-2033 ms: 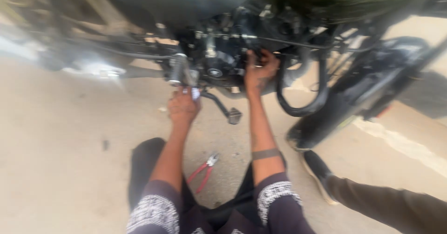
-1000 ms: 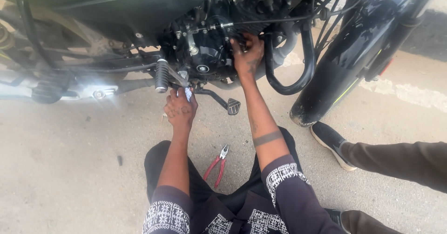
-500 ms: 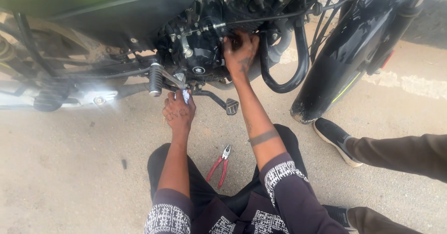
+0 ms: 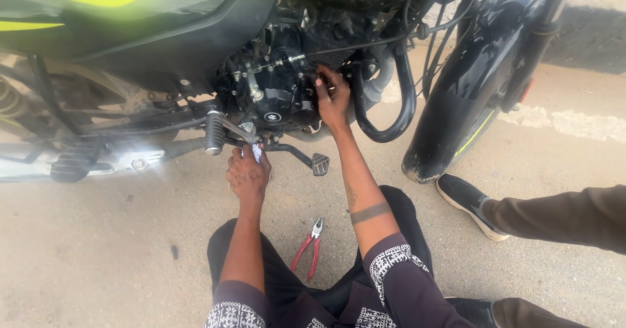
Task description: The person wipes components of a motorcycle engine with a cloth, adjusts internal engine parts by hand and with a screwdriver, and uses pliers on the engine area.
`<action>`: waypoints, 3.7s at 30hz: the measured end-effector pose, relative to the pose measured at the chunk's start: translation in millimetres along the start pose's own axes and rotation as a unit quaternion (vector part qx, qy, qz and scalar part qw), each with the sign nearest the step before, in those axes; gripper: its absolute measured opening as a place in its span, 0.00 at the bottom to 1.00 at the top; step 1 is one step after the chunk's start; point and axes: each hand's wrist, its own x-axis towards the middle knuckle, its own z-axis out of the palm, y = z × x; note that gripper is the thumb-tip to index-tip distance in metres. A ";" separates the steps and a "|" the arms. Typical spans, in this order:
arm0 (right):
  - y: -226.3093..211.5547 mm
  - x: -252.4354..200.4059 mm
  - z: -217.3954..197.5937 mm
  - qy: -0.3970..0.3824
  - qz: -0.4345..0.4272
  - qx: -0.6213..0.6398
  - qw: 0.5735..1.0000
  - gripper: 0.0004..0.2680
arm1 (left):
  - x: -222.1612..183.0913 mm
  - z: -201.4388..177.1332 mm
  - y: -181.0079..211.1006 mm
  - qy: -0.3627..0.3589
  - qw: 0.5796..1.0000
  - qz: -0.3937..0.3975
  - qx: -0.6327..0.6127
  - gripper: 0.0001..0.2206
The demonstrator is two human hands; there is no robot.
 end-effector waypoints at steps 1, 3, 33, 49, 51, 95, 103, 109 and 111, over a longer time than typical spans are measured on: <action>2.0 0.2 -2.0 0.005 0.011 0.010 1.000 0.11 | 0.5 0.8 0.3 0.001 1.000 0.003 0.002 0.13; -1.3 2.0 0.6 0.010 0.031 0.033 0.999 0.12 | 1.5 1.2 -0.7 0.005 1.000 0.005 0.006 0.13; -0.4 2.7 -20.6 -0.082 0.025 -0.041 0.995 0.12 | 6.7 -2.3 -0.4 -0.013 1.000 -0.017 -0.007 0.13; -46.7 8.9 4.5 -0.050 0.055 -0.442 0.894 0.15 | 7.3 1.2 4.7 -0.012 1.000 -0.015 0.015 0.13; -29.7 18.9 15.1 -0.098 0.028 -0.550 0.829 0.16 | 4.3 2.7 1.3 -0.023 0.999 -0.016 0.020 0.13; -81.9 121.6 -24.0 -0.611 -0.375 -0.613 0.334 0.17 | 17.9 -7.6 -2.8 -0.044 0.997 -0.053 -0.032 0.14; -55.4 125.6 -27.1 -0.633 -0.367 -0.618 0.289 0.21 | 17.4 -7.7 -3.3 -0.027 0.997 -0.057 -0.041 0.14; -74.9 116.9 -27.1 -0.546 -0.377 -0.738 0.121 0.22 | 18.6 -5.9 -1.4 -0.005 0.998 -0.054 -0.030 0.14; -81.5 118.0 -25.3 -0.651 -0.126 -0.598 0.450 0.21 | 16.9 -3.1 -2.6 0.001 0.998 -0.054 -0.029 0.14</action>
